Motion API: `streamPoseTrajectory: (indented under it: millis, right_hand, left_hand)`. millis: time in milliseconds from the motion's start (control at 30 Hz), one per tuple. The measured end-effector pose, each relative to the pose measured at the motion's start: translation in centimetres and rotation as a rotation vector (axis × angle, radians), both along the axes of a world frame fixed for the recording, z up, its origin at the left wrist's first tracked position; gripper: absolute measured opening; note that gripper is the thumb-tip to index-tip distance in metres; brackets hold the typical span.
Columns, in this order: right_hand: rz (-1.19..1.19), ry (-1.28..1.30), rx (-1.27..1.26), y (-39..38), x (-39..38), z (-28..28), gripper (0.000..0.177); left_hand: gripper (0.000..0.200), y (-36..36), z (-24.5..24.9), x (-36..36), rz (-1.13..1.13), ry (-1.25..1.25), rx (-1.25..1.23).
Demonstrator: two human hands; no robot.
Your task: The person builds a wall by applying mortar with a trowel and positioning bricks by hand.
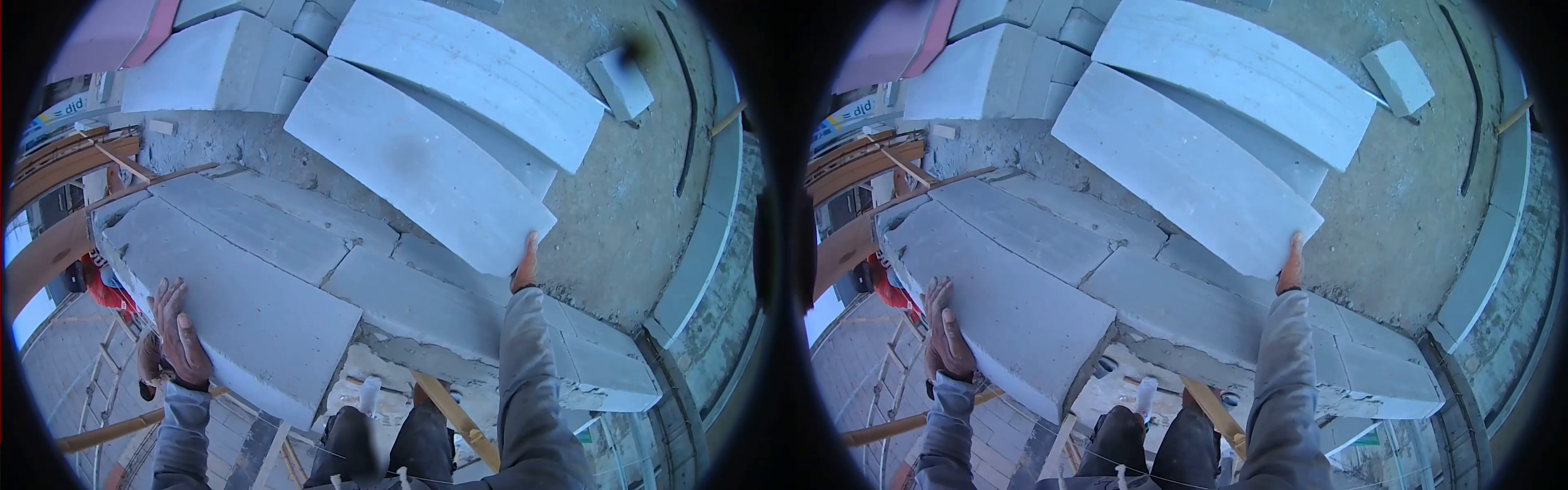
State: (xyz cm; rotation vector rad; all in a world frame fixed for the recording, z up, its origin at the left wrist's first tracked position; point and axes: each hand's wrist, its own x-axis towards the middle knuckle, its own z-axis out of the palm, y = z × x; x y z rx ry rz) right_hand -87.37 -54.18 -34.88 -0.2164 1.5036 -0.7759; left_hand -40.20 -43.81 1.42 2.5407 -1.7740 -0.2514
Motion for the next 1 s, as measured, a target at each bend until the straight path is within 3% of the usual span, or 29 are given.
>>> streamPoseTrajectory:
  millis: [267,333,367,433,533,667,733,767,833,1000]
  right_hand:
    - [0.104,0.028,0.036,-4.2,-2.8,3.5,0.083]
    - [0.115,-0.081,0.148,-4.1,-3.3,4.6,0.081]
    - [0.124,-0.070,0.149,-4.2,-3.4,5.4,0.081]
    - [0.228,0.008,0.431,-3.8,-3.3,7.2,0.079]
    - [0.223,0.101,0.552,-4.1,-2.8,7.6,0.078]
    - [0.320,-0.037,0.625,-7.2,-6.9,3.7,0.082]
    - [0.393,-0.022,0.287,-8.0,-9.1,-1.6,0.076]
    - [0.389,-0.026,0.298,-9.4,-8.5,-0.7,0.076]
    - [0.593,-0.112,0.575,-12.3,-7.3,5.3,0.075]
    - [0.567,-0.140,0.689,-15.4,-12.4,0.4,0.063]
  left_hand:
    - [0.049,0.0,0.0,0.1,0.002,0.003,-0.006]
    - [0.048,0.1,0.3,0.1,0.000,0.007,0.018]
    - [0.048,0.1,0.3,0.1,0.003,0.009,0.022]
    - [0.048,-0.2,0.3,0.1,0.001,0.021,0.023]
    - [0.049,-0.3,0.7,-0.1,-0.003,0.017,0.016]
    - [0.050,-0.6,0.3,0.0,0.013,0.013,0.003]
    - [0.051,-0.5,0.2,-0.1,0.020,0.015,0.022]
    - [0.052,-0.6,0.0,0.0,0.027,0.001,0.022]
    - [0.055,-0.5,0.2,-0.2,0.035,-0.017,0.056]
    - [0.055,-0.3,-0.1,0.4,0.019,-0.023,0.056]
